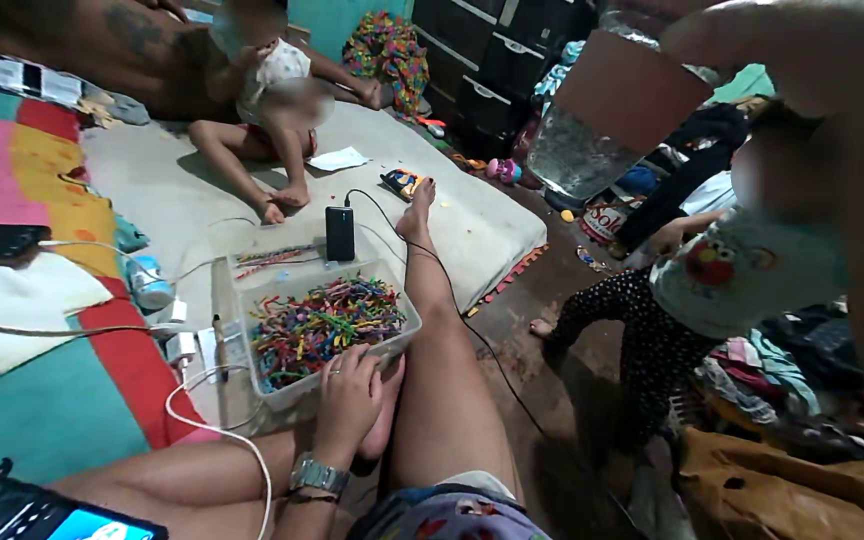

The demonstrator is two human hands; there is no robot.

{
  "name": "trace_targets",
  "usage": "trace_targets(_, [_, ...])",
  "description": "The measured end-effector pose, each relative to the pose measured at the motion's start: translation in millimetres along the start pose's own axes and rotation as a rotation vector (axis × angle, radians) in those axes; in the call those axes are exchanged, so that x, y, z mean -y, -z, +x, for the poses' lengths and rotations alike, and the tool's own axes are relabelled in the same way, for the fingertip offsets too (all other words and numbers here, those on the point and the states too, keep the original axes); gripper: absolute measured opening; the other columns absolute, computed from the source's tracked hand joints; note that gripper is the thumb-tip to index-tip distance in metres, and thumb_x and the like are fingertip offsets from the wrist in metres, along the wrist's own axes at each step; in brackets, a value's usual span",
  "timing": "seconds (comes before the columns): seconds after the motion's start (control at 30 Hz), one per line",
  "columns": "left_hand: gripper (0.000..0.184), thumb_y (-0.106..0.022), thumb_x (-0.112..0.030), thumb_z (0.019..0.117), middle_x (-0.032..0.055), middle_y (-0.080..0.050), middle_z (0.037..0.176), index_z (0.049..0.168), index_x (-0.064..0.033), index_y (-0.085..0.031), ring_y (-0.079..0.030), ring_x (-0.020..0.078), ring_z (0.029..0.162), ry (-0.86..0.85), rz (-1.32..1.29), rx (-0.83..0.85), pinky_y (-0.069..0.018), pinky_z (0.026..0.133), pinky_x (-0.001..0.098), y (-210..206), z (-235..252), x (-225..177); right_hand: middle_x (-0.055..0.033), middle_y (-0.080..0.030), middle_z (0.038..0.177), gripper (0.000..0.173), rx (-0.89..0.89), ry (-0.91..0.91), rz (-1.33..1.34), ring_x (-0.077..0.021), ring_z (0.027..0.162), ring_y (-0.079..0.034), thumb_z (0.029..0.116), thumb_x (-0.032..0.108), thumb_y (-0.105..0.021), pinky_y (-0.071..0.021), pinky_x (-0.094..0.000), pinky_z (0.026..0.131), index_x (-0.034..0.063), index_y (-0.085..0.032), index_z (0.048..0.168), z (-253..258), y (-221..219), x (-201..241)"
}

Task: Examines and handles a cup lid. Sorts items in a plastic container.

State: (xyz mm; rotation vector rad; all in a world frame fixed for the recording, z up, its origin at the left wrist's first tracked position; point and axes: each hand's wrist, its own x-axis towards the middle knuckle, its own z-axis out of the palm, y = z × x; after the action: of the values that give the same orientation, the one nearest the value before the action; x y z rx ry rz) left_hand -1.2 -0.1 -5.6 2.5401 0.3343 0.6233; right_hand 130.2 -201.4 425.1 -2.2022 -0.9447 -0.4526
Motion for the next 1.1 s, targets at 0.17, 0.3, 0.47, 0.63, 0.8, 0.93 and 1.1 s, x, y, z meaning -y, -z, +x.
trace_targets(0.17, [0.021,-0.060,-0.012,0.0926,0.0173,-0.067,0.129,0.103,-0.0055,-0.077,-0.063,0.0377,0.122,-0.002,-0.003,-0.018,-0.0417,0.109,0.0588,-2,0,1,0.0107,-0.062,0.098,0.063,0.068,0.139,0.016,0.0047,0.079,-0.065,0.0730,0.040,-0.082,-0.0584,-0.0158,0.067,0.0164,-0.047,0.119,17,9,-35])
trace_targets(0.3, [0.021,-0.060,-0.013,0.0928,0.0170,-0.067,0.130,0.103,-0.0060,-0.077,-0.063,0.0374,0.123,0.004,0.007,-0.011,-0.0411,0.110,0.0583,-2,-1,0,0.0086,-0.062,0.097,0.057,0.107,0.107,0.116,0.0026,0.077,-0.067,0.0764,0.025,-0.079,-0.0605,-0.0173,0.062,0.0141,-0.043,0.119,5,7,-23])
trace_targets(0.47, [0.021,-0.061,-0.012,0.0931,0.0165,-0.067,0.130,0.104,-0.0061,-0.077,-0.062,0.0375,0.123,0.002,0.020,-0.004,-0.0410,0.110,0.0582,0,-1,0,0.0084,-0.061,0.100,0.056,0.233,0.241,0.212,0.0028,0.084,-0.067,0.0740,0.014,-0.076,-0.0614,-0.0175,0.069,0.0130,-0.040,0.117,6,6,-25])
trace_targets(0.63, [0.022,-0.060,-0.014,0.0929,0.0165,-0.067,0.130,0.103,-0.0061,-0.077,-0.063,0.0375,0.122,-0.012,0.013,-0.024,-0.0410,0.110,0.0590,-2,-3,1,0.0123,-0.065,0.104,0.062,0.342,0.379,0.231,0.0015,0.091,-0.068,0.0717,0.024,-0.081,-0.0613,-0.0179,0.076,0.0175,-0.040,0.117,18,7,-45])
trace_targets(0.8, [0.022,-0.060,-0.014,0.0933,0.0167,-0.066,0.131,0.104,-0.0060,-0.077,-0.062,0.0379,0.124,-0.009,0.016,-0.007,-0.0405,0.110,0.0596,0,-2,1,0.0087,-0.065,0.106,0.069,0.418,0.461,0.318,-0.0032,0.094,-0.069,0.0737,0.034,-0.087,-0.0633,-0.0239,0.079,0.0146,-0.039,0.119,23,6,-49])
trace_targets(0.93, [0.021,-0.060,-0.013,0.0945,0.0170,-0.065,0.132,0.106,-0.0061,-0.077,-0.060,0.0380,0.126,0.000,0.002,0.012,-0.0386,0.112,0.0601,-1,-2,1,0.0083,-0.064,0.108,0.065,0.448,0.467,0.371,-0.0027,0.095,-0.068,0.0746,0.026,-0.084,-0.0622,-0.0222,0.080,0.0139,-0.038,0.118,19,5,-44])
trace_targets(1.1, [0.022,-0.060,-0.014,0.0936,0.0164,-0.066,0.132,0.105,-0.0062,-0.077,-0.061,0.0378,0.125,-0.004,0.005,-0.004,-0.0393,0.111,0.0594,-2,-3,1,0.0104,-0.063,0.108,0.067,0.465,0.539,0.405,-0.0022,0.098,-0.068,0.0759,0.038,-0.087,-0.0621,-0.0221,0.082,0.0166,-0.038,0.117,22,1,-48])
